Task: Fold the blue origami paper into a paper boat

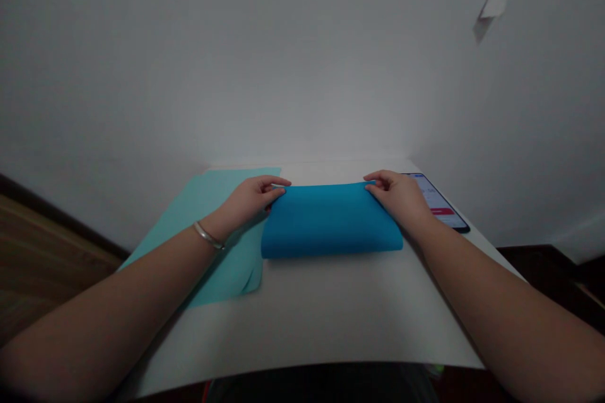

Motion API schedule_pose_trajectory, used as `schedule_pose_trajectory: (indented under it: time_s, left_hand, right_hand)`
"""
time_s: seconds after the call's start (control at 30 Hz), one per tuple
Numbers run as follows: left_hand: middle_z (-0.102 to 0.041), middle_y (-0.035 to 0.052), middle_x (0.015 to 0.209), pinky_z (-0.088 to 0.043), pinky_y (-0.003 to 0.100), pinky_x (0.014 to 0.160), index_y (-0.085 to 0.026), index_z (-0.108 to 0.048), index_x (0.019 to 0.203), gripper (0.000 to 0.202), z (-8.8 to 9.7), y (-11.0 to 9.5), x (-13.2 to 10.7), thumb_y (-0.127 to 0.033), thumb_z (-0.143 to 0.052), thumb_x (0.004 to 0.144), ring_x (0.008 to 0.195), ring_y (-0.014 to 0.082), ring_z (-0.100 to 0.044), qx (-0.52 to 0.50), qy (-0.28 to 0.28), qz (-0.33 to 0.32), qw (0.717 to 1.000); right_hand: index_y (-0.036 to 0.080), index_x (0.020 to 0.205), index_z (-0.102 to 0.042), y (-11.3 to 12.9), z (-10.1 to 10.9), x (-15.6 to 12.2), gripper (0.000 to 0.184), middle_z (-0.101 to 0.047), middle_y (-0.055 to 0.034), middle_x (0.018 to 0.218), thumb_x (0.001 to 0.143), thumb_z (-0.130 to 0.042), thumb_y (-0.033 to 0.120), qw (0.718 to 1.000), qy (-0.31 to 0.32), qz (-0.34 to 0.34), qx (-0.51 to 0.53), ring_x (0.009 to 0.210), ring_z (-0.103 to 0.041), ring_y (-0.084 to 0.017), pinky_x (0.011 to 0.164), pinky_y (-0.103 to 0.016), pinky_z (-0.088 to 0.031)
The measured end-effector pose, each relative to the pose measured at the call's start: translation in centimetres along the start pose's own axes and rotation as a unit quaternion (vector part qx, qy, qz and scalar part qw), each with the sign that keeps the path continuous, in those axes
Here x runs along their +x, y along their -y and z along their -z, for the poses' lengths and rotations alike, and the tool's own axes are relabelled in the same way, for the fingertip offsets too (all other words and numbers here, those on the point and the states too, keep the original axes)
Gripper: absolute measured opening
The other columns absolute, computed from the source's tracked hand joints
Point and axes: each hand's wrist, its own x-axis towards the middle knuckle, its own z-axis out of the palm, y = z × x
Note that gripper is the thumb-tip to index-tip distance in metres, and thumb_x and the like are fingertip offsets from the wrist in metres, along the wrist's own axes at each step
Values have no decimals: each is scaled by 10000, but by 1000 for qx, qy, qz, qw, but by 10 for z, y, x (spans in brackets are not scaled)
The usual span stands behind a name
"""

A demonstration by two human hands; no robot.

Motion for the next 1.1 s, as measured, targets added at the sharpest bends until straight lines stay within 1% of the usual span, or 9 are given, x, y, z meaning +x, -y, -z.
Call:
schedule_pose_trajectory:
  time_s: [0.1, 0.17, 0.23, 0.33, 0.5, 0.7, 0.8, 0.9, 1.1]
  left_hand:
    - [-573, -18, 581, -383, 241, 529, -206, -691, 1033, 271, 1, 1, -1, -311, -542, 832, 540, 137, -515, 90, -42, -41, 994]
    - [-672, 19, 744, -437, 266, 644, -212, -704, 1003, 240, 1, 1, -1, -294, -548, 840, 678, 164, -590, 146, -57, -66, 985]
    - [-711, 46, 912, -457, 298, 772, -213, -704, 1012, 237, 2, 0, -2, -278, -539, 855, 833, 197, -630, 179, -57, -85, 978]
    - [-713, 67, 1009, -453, 335, 870, -209, -704, 1024, 241, 2, -1, -3, -267, -530, 868, 947, 231, -634, 220, -44, -101, 969]
    - [-719, 69, 1000, -466, 331, 868, -200, -715, 989, 222, 3, -3, 2, -239, -550, 846, 935, 232, -644, 255, -19, -82, 963]
    - [-725, 50, 905, -476, 280, 826, -190, -729, 952, 223, 9, -2, 12, -188, -562, 804, 851, 193, -653, 281, 36, -58, 957]
    - [-722, 60, 923, -475, 284, 836, -171, -723, 989, 246, 12, -5, 12, -175, -550, 815, 859, 194, -648, 292, 26, -47, 955]
    - [-721, 64, 942, -473, 292, 852, -167, -719, 1001, 240, 11, -9, 8, -180, -554, 827, 873, 196, -646, 292, 15, -52, 955]
    - [-705, 60, 967, -464, 296, 878, -177, -717, 960, 211, 3, -4, 8, -170, -547, 834, 925, 198, -628, 323, 7, -115, 939]
  right_hand:
    - [243, 923, -731, -2, -3, 2, 244, -676, -7, 663, 728, -622, 342, 1000, 13, 0, -5, 635, -630, -193, 599, -320, -460]
    - [241, 874, -733, -3, -5, 3, 207, -686, -11, 681, 729, -624, 340, 999, 28, -6, -19, 651, -633, -197, 610, -323, -458]
    - [238, 871, -732, -4, -6, 4, 200, -691, -14, 697, 730, -625, 331, 999, 44, -3, -30, 659, -629, -195, 621, -322, -458]
    - [238, 879, -731, -4, -8, 4, 198, -681, -15, 695, 742, -613, 319, 997, 62, 10, -41, 653, -616, -188, 614, -313, -454]
    - [238, 893, -727, -1, -10, 6, 200, -670, -7, 700, 764, -581, 285, 993, 96, 14, -61, 655, -606, -176, 603, -296, -432]
    - [216, 851, -721, 3, -15, 20, 161, -698, -24, 776, 734, -611, 222, 978, 167, 7, -126, 725, -622, -177, 631, -273, -425]
    - [202, 860, -722, 11, -13, 21, 166, -707, -38, 808, 743, -604, 201, 971, 184, 0, -155, 742, -623, -174, 637, -263, -421]
    - [206, 877, -723, 18, -8, 17, 188, -713, -39, 831, 757, -580, 186, 970, 172, -11, -174, 761, -625, -173, 647, -256, -420]
    - [205, 874, -729, 19, -4, 16, 194, -723, -39, 849, 756, -576, 183, 968, 167, -39, -181, 782, -633, -175, 661, -251, -425]
